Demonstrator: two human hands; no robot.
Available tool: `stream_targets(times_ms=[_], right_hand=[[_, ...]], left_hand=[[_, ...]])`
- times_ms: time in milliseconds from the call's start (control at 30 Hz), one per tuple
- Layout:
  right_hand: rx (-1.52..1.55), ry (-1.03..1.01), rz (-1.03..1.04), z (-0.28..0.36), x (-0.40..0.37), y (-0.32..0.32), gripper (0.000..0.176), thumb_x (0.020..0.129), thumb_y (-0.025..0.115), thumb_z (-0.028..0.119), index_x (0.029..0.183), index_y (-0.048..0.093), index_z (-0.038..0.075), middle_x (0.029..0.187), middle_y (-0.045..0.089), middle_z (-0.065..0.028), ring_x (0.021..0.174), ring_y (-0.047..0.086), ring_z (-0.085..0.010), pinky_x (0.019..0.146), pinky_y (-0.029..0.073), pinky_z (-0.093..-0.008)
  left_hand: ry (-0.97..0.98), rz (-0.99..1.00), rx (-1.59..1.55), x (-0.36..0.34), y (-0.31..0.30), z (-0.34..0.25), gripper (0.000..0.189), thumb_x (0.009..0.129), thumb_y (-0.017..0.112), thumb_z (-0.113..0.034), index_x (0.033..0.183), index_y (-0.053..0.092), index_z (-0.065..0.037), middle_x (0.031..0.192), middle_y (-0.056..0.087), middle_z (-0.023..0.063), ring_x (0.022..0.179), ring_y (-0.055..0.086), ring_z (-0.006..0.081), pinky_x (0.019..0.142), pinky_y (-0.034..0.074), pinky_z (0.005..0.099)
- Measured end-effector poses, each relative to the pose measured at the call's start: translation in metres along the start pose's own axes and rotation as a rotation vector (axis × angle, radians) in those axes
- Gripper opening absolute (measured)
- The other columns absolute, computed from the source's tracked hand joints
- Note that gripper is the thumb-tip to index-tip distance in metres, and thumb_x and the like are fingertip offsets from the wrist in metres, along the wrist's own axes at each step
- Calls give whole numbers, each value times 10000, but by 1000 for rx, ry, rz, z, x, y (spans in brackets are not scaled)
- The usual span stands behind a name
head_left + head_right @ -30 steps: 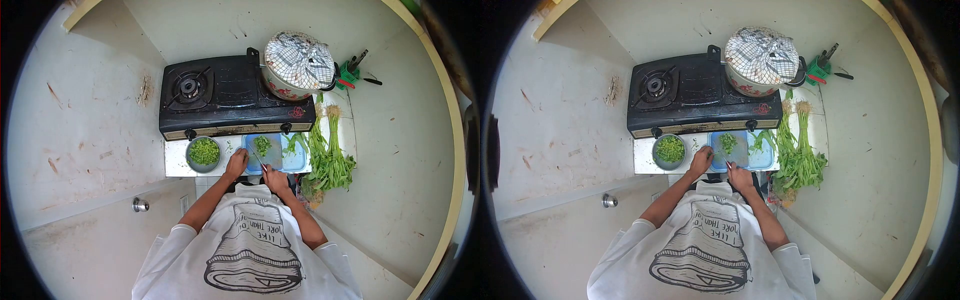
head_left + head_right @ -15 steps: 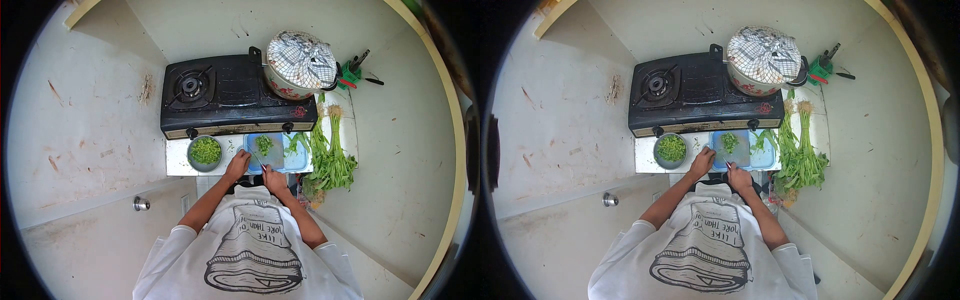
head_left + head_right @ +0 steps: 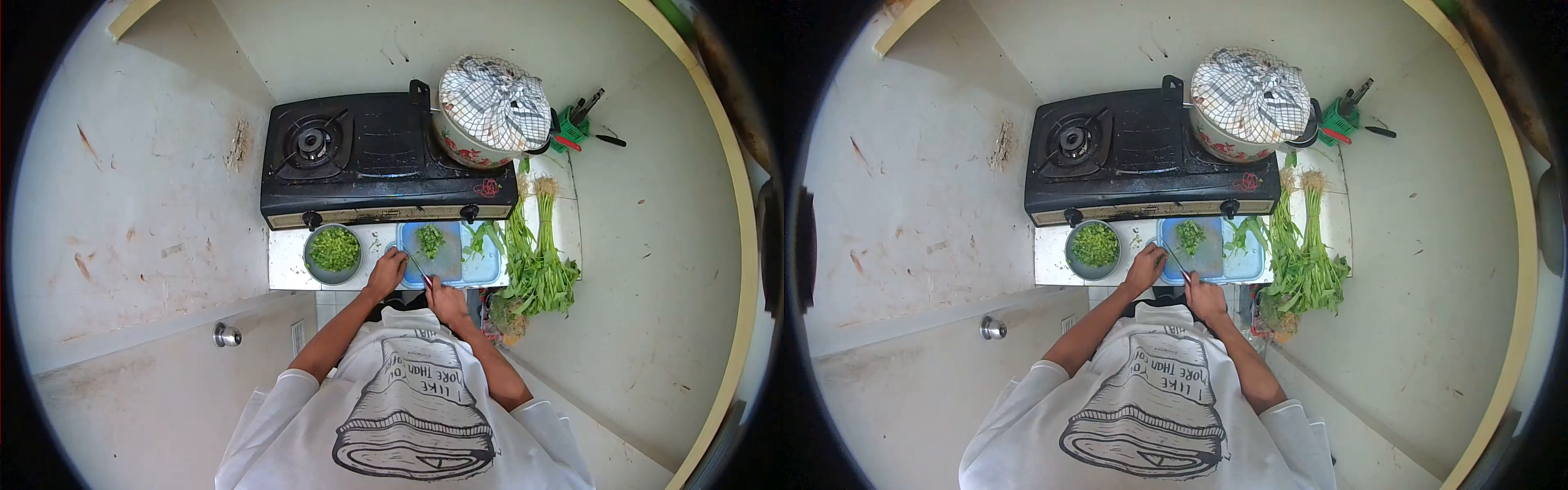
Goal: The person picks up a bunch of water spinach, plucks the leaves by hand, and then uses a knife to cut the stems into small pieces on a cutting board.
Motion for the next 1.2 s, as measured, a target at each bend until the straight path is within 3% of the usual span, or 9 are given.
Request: stream_targets(times_ms=[400, 767, 967, 1200], right_hand=[[48, 86, -6, 2, 4, 6, 332, 1042, 523, 340, 1081, 545, 10, 670, 689, -247, 615, 708, -438, 573, 570, -550], [14, 33, 6, 6, 5, 6, 337, 1043, 525, 334, 1087, 559, 2, 676, 693, -246, 609, 703, -439, 575, 570, -548], [36, 60, 6, 6, 19, 8, 348, 1044, 523, 342, 1082, 562, -2, 713, 705, -260, 644, 711, -448, 606, 577, -547], [45, 54, 1, 4, 8, 0, 345, 1040, 530, 347, 1072, 572, 7, 702, 700, -255, 646, 711, -450, 609, 577, -548]], left_hand=[[-78, -22, -27, -2, -1, -3, 98, 920, 663, -46, 1014, 670, -20, 970, 625, 193, 895, 649, 428, 812, 537, 485], [-117, 21, 33, 4, -1, -7, 71, 928, 642, -39, 991, 659, -11, 991, 605, 206, 889, 653, 436, 799, 546, 497], [19, -34, -3, -5, -2, -5, 88, 939, 630, -42, 1009, 671, -7, 999, 610, 202, 919, 652, 429, 817, 545, 490], [-61, -4, 18, 0, -2, -4, 99, 945, 615, -46, 1028, 648, -4, 991, 620, 220, 916, 646, 452, 819, 540, 515]])
Point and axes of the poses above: each hand's wrist, its own x-axis towards the middle knuckle, its own y-axis out of the palm, z = x × y, the point moved 2 cm from there along x, towards the middle knuckle
